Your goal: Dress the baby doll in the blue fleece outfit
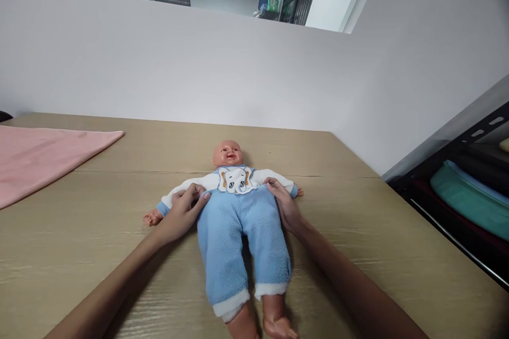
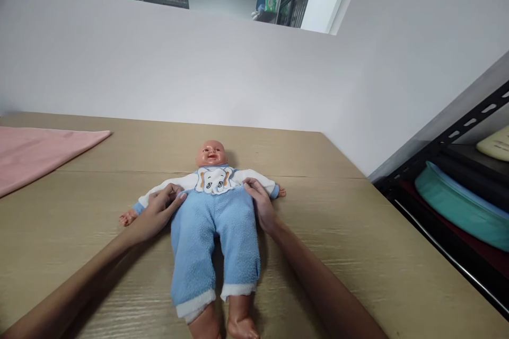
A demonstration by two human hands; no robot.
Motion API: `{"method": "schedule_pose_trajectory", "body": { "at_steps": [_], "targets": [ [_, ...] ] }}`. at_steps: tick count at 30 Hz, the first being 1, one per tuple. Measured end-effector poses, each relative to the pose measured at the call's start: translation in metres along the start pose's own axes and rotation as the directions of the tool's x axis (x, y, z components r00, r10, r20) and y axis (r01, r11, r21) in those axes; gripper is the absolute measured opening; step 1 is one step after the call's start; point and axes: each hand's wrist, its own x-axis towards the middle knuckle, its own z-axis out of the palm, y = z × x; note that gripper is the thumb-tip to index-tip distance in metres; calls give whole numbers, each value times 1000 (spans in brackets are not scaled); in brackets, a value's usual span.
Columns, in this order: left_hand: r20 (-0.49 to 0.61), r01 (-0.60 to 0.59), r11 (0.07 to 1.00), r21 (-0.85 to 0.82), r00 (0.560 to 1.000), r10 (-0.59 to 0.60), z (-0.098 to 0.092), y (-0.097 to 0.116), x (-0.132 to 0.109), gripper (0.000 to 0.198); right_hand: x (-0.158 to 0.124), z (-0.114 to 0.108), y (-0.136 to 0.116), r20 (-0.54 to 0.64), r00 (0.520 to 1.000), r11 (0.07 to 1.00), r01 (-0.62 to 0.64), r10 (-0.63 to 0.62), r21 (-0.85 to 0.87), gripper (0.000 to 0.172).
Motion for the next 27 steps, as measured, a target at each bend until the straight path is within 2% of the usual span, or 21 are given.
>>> {"method": "schedule_pose_trajectory", "body": {
  "at_steps": [4,7,11,16,19,22,25,27],
  "targets": [
    [-18,-34,985,167,999,38,7,-3,-2,37,4,2,14,-89,987,968,109,-132,-227,32],
    [-43,-71,965,254,996,85,10,-2,-5,36,0,0,21,-127,972,913,135,-197,-384,29],
    [-70,-87,931,354,990,119,9,1,-7,37,-9,-9,22,-84,965,825,165,-248,-540,20],
    [-92,-57,824,563,987,131,8,1,-8,44,-12,-15,25,-60,962,750,167,-265,-640,13],
    [-104,-58,819,571,984,142,7,-1,-10,44,-10,-15,27,-55,963,734,163,-263,-659,14],
    [-165,-32,847,530,976,140,7,3,-10,38,-9,-15,27,-43,964,726,168,-263,-667,14],
    [-227,-90,898,430,952,204,9,21,-5,30,-9,-16,26,-26,963,712,179,-267,-679,12],
    [-196,-196,904,380,938,285,14,43,3,25,-10,-16,24,-16,962,701,188,-274,-688,12]
  ]
}}
